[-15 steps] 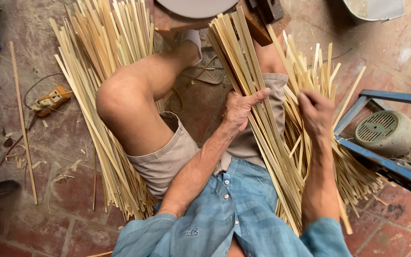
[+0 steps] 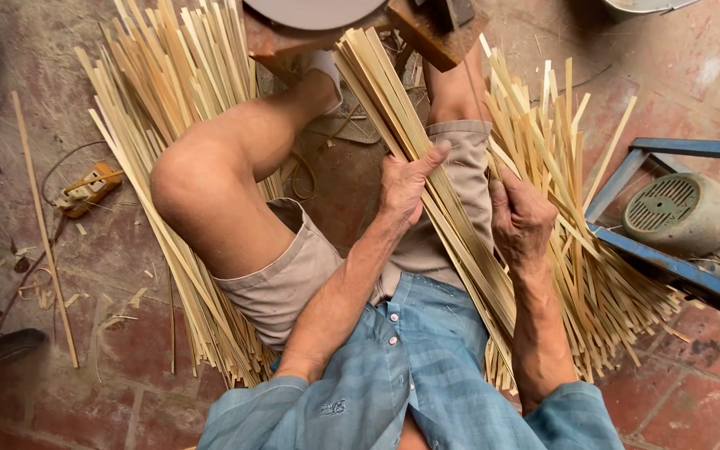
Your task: The person sits on the floor and repeatedly pulls thin bamboo strips through a rotating grinding wheel to split or smooth them. The person holds a bundle of strips in the left hand and feeds them one by one into the wheel with the right hand, then places the processed strips into a growing pile on the right.
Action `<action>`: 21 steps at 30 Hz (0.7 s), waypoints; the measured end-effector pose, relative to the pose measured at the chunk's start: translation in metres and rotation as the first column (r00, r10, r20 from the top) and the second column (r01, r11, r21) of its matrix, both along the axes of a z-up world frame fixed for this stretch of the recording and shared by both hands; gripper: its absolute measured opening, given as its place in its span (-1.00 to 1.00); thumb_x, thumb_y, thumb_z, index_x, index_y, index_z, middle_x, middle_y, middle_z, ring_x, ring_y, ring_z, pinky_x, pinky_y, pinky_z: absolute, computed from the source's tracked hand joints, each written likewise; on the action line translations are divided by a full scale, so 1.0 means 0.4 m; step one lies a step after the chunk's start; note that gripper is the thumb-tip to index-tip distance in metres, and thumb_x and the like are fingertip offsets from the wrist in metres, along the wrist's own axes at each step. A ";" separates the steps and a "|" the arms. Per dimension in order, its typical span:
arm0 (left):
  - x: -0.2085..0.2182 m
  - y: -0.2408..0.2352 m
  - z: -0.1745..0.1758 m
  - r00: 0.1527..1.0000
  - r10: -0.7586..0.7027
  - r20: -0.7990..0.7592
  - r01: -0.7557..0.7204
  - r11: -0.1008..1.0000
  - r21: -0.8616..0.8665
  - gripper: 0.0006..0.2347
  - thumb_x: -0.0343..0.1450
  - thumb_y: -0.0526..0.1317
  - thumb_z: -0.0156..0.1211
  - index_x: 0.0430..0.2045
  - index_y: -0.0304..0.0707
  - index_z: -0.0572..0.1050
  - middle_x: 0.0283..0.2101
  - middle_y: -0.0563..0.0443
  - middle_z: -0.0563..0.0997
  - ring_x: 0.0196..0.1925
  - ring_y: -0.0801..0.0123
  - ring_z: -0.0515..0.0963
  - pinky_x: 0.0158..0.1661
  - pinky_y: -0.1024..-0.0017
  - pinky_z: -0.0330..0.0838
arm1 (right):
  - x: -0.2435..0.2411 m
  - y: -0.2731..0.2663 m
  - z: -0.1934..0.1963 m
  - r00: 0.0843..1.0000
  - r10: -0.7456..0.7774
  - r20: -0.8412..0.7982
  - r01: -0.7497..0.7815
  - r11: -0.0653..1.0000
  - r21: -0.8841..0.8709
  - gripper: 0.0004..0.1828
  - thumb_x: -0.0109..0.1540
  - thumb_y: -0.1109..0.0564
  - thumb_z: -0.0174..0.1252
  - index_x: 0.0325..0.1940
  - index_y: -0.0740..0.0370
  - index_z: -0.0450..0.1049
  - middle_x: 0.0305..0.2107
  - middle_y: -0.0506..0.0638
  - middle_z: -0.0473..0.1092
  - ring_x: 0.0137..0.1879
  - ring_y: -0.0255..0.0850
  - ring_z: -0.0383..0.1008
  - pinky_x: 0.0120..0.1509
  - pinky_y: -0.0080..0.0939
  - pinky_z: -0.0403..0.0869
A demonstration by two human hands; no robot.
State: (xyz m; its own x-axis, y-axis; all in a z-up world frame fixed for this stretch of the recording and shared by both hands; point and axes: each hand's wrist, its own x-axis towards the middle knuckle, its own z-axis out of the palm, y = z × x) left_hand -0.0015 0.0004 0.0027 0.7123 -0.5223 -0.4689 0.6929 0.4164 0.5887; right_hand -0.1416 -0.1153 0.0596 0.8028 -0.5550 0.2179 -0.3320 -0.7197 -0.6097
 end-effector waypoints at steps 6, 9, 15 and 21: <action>0.003 -0.003 -0.026 0.998 -0.057 -0.034 0.057 0.998 0.002 -0.80 0.29 -0.26 0.50 -0.38 -0.34 0.56 -0.41 0.05 0.62 -0.42 0.44 0.59 -0.42 0.44 0.56 | 0.053 -0.047 0.001 0.996 0.019 -0.092 -0.034 0.986 -0.160 -0.80 0.46 0.10 0.16 -0.01 0.28 0.58 -0.45 0.13 0.45 -0.40 -0.12 0.44 -0.33 -0.11 0.36; 0.006 0.001 -0.024 0.994 -0.100 -0.033 0.099 0.995 -0.033 -0.79 0.27 -0.31 0.48 -0.34 -0.31 0.55 -0.40 0.05 0.62 -0.39 0.42 0.62 -0.35 0.48 0.56 | 0.136 -0.063 0.003 0.995 0.010 -0.098 -0.024 0.990 -0.139 -0.81 0.46 0.11 0.19 -0.19 0.26 0.55 -0.50 0.13 0.42 -0.43 -0.11 0.40 -0.33 -0.08 0.33; -0.002 0.007 -0.011 0.996 -0.071 0.044 0.074 0.995 -0.070 -0.82 0.35 -0.37 0.47 -0.34 -0.44 0.54 -0.39 -0.04 0.61 -0.38 0.38 0.62 -0.38 0.46 0.59 | 0.334 -0.134 -0.111 0.995 0.073 -0.068 -0.085 0.978 -0.193 -0.68 0.49 0.08 0.18 -0.36 0.18 0.52 -0.69 -0.02 0.27 -0.60 -0.23 0.16 -0.52 -0.14 0.16; 0.003 0.014 0.024 0.999 -0.034 0.016 0.035 0.999 -0.037 -0.82 0.31 -0.33 0.47 -0.34 -0.35 0.55 -0.40 0.00 0.63 -0.44 0.43 0.63 -0.45 0.47 0.64 | 0.378 -0.150 -0.164 0.996 0.076 -0.052 -0.087 0.964 -0.251 -0.59 0.51 0.02 0.17 -0.42 0.15 0.46 -0.69 -0.11 0.25 -0.61 -0.30 0.10 -0.55 -0.19 0.11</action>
